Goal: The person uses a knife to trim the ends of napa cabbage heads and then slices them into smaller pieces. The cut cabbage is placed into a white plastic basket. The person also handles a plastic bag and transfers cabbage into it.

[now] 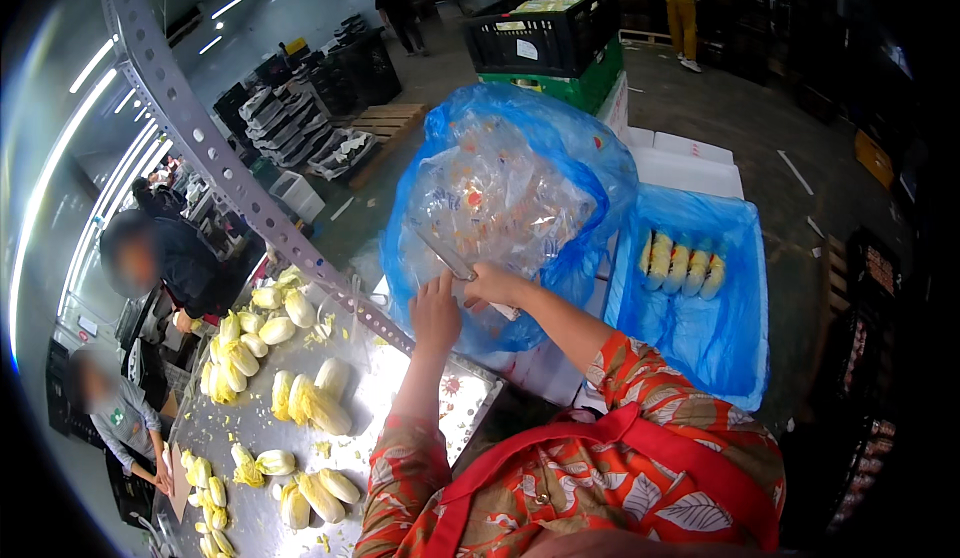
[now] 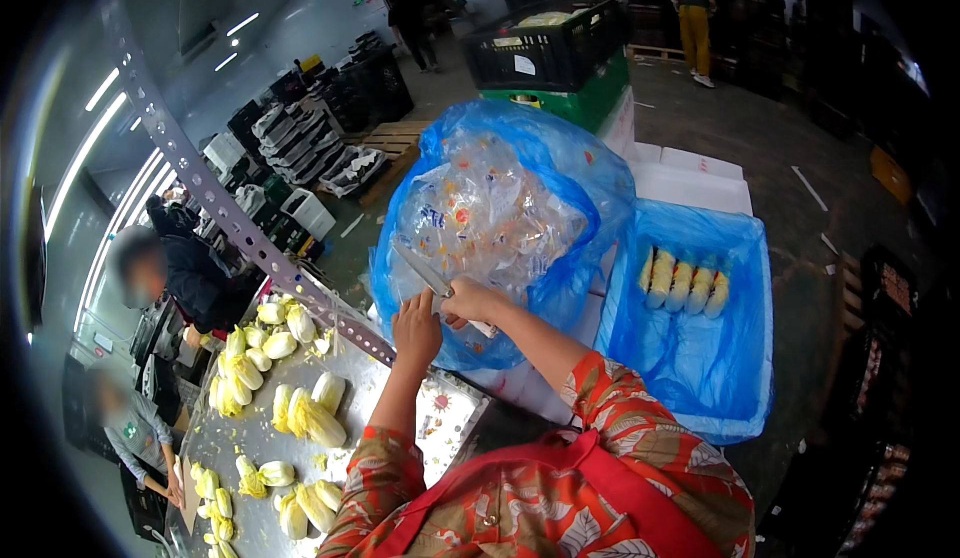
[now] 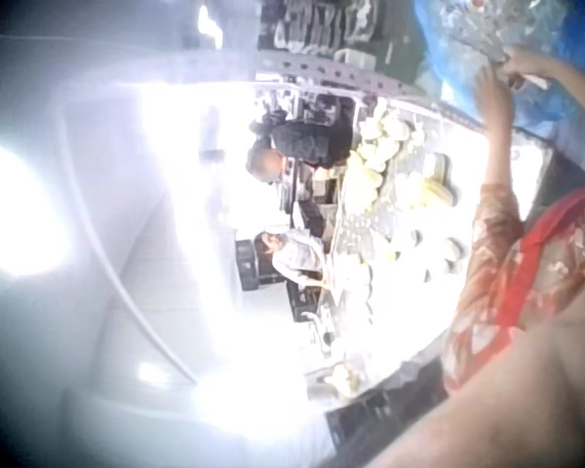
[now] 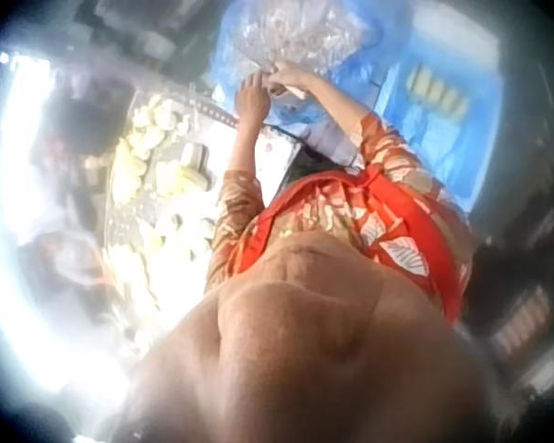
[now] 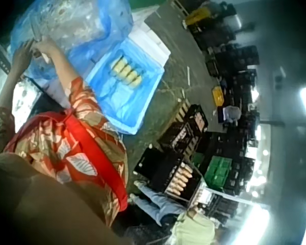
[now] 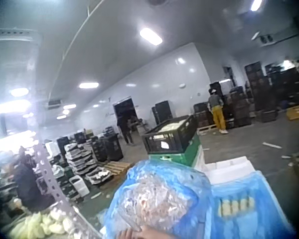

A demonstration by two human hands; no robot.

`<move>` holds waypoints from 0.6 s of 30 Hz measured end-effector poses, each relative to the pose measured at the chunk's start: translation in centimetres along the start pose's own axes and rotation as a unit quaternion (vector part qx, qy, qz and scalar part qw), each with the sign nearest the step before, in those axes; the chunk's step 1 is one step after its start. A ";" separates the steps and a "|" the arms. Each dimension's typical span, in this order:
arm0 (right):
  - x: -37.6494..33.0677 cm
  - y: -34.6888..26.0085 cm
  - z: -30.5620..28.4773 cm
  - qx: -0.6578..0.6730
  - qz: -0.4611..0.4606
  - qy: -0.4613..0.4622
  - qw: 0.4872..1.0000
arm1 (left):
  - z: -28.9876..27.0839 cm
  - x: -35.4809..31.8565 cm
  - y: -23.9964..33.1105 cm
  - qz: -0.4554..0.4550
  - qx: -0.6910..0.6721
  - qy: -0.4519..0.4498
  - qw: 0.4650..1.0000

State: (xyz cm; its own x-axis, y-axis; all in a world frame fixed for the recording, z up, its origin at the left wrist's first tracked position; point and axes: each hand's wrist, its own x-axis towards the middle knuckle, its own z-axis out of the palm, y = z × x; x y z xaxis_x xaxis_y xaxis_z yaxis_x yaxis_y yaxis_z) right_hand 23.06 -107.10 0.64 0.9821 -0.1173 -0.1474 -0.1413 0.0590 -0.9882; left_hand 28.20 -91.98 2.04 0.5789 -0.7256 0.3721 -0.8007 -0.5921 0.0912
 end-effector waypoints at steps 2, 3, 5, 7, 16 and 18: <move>-2.5 -0.9 0.3 -0.061 -0.035 0.003 0.998 | 2.2 0.3 -1.6 -0.023 0.027 -0.057 0.998; -4.1 -1.7 0.7 -0.088 -0.052 -0.001 0.995 | 3.3 0.1 -2.8 -0.036 0.038 -0.078 0.996; -8.6 -2.7 1.1 0.010 -0.108 -0.009 0.994 | 6.1 0.1 -4.8 -0.039 0.037 -0.129 0.990; -12.0 -1.6 0.7 0.059 -0.113 0.036 0.991 | 8.3 0.8 -7.0 -0.034 0.026 -0.181 0.983; -33.6 11.0 -7.8 0.156 0.033 0.492 0.856 | -0.6 0.1 -3.0 0.041 -0.104 -0.128 0.985; -35.8 12.9 -10.1 0.157 0.029 0.562 0.812 | -3.9 -1.2 -1.4 0.016 -0.130 -0.142 0.981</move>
State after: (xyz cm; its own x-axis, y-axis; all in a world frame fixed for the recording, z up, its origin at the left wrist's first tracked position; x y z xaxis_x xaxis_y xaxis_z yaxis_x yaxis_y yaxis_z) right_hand -15.19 -112.11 -7.24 0.2158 -0.9253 -0.3119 0.0282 0.3252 -0.9452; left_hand 28.01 -88.96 5.09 0.5422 -0.8331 0.1096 -0.8103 -0.4839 0.3305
